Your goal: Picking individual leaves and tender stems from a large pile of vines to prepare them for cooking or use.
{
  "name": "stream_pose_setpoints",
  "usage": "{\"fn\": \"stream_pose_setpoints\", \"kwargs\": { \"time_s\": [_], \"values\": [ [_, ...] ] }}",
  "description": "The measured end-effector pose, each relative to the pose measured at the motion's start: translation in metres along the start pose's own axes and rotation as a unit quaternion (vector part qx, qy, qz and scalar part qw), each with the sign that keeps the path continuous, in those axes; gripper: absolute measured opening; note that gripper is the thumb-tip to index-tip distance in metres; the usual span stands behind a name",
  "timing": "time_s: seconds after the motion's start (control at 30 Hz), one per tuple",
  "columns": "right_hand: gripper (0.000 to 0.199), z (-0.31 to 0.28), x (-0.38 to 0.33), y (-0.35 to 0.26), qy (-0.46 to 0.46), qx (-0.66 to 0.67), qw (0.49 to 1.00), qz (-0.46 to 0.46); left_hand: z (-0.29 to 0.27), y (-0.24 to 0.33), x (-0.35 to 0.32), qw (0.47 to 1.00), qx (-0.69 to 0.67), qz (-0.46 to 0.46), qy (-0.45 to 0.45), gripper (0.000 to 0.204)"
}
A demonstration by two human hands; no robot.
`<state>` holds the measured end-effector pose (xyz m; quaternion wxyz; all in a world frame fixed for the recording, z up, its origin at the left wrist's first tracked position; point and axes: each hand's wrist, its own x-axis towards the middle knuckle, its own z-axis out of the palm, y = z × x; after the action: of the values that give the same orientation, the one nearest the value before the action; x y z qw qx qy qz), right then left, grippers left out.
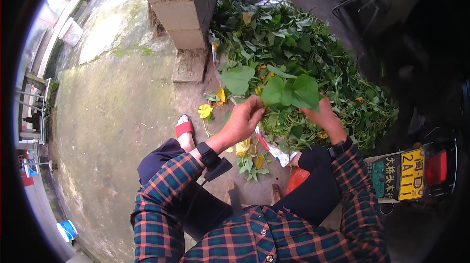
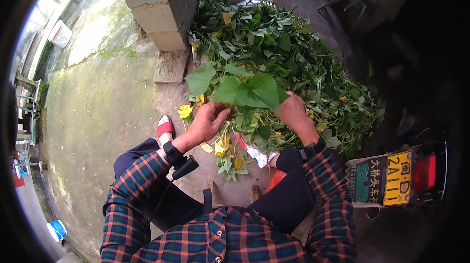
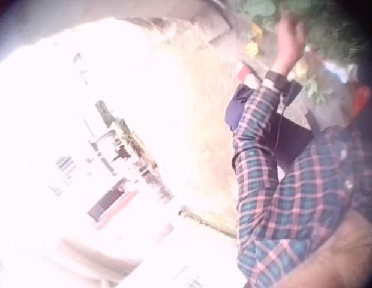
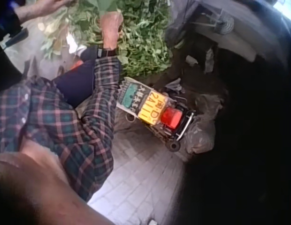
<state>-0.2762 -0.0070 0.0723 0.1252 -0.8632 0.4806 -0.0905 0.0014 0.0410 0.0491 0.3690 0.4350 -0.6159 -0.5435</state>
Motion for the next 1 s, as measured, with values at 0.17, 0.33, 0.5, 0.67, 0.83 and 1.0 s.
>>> {"fn": "stream_pose_setpoints", "kwargs": {
  "time_s": [0.17,0.33,0.5,0.67,0.83,1.0],
  "values": [
    [0.018,-0.037,0.023,-0.029,0.125,0.13,0.982,-0.051,0.005,0.007,-0.001,0.996,0.005,0.075,0.05,0.009],
    [0.02,-0.027,0.039,-0.012,-0.013,0.264,0.962,0.071,0.011,-0.006,0.007,0.995,0.012,0.097,0.001,0.012],
    [0.015,-0.033,0.04,-0.029,-0.048,0.346,0.932,0.101,0.013,-0.007,0.004,0.979,0.139,0.137,-0.061,0.018],
    [0.031,-0.043,0.041,-0.039,-0.234,0.33,0.901,0.154,0.018,-0.011,0.005,0.954,0.203,0.205,-0.086,0.023],
    [0.023,-0.033,0.039,-0.043,-0.189,0.335,0.918,0.1,0.013,-0.018,0.004,0.945,0.217,0.23,-0.082,0.024],
    [0.023,-0.034,0.037,-0.022,0.038,0.294,0.947,0.127,0.015,-0.023,-0.002,0.982,0.122,0.115,-0.084,0.02]
  ]
}}
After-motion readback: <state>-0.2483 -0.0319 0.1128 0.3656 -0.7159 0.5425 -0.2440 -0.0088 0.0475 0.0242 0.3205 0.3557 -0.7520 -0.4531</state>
